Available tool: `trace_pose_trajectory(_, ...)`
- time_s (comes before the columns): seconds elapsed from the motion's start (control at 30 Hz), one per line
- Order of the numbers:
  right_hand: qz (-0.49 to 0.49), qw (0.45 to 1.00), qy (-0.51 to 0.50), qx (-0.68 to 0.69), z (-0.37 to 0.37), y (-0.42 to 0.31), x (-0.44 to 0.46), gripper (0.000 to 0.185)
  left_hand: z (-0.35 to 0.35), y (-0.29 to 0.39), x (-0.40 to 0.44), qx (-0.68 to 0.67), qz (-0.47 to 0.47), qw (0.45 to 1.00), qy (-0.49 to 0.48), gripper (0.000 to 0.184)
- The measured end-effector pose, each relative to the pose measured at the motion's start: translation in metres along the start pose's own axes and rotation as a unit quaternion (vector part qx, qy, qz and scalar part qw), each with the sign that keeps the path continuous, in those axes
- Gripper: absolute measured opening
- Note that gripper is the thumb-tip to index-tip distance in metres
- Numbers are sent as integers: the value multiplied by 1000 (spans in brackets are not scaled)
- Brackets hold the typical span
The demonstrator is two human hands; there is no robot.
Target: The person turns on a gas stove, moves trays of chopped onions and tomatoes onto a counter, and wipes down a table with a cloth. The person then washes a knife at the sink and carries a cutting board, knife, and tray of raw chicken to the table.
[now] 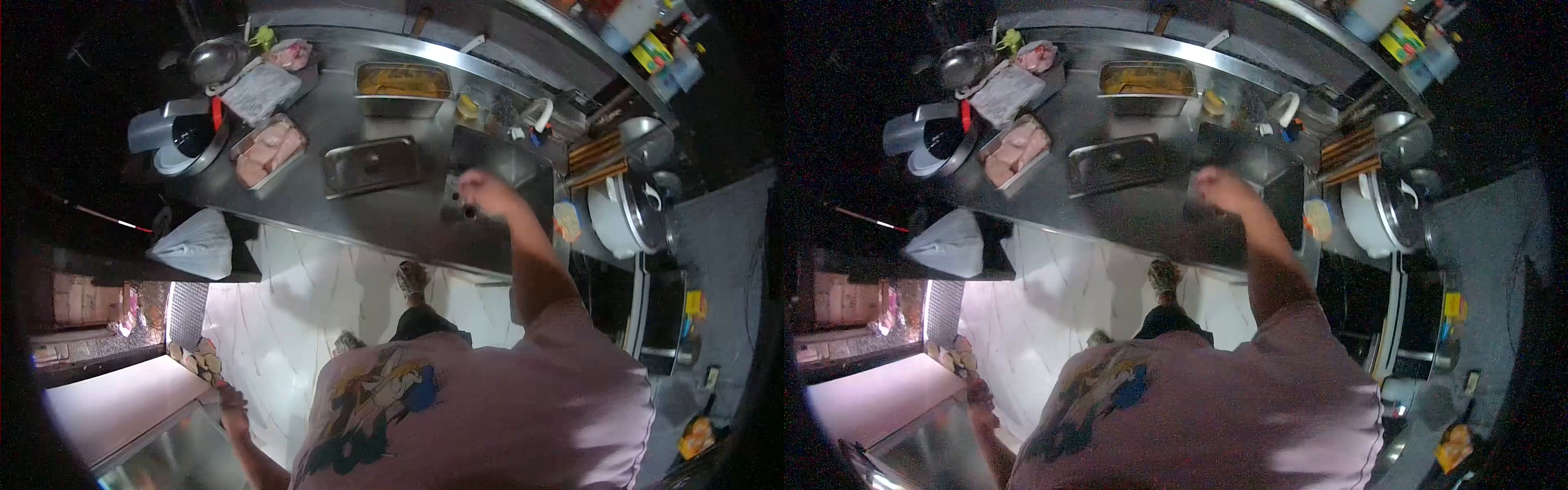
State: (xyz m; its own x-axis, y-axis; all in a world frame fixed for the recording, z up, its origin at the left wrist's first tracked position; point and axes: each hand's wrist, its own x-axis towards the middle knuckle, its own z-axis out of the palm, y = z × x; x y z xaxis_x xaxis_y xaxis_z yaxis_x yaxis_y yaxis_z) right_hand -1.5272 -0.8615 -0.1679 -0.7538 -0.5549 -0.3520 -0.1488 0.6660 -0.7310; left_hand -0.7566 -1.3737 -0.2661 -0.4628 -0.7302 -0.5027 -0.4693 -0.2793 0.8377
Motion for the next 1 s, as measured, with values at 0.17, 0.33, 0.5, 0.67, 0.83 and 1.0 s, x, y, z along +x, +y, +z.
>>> trace_pose_trajectory(0.17,-85,915,239,-314,-114,-38,178,27,184,147,-19,95,-10,994,60,34)
trace_pose_trajectory(0.33,-148,880,164,-420,-158,-36,253,36,392,273,87,285,158,941,-93,21)
trace_pose_trajectory(0.5,-162,900,36,-404,-172,-67,252,35,600,398,258,184,343,914,-118,33)
trace_pose_trajectory(0.67,-231,882,40,-409,-152,-52,276,29,731,471,358,429,268,854,-118,37)
trace_pose_trajectory(0.83,-249,891,117,-361,-152,-37,281,27,733,433,410,580,565,583,-69,20)
trace_pose_trajectory(1.0,-222,882,41,-414,-168,-63,245,30,726,454,356,45,343,931,-114,7)
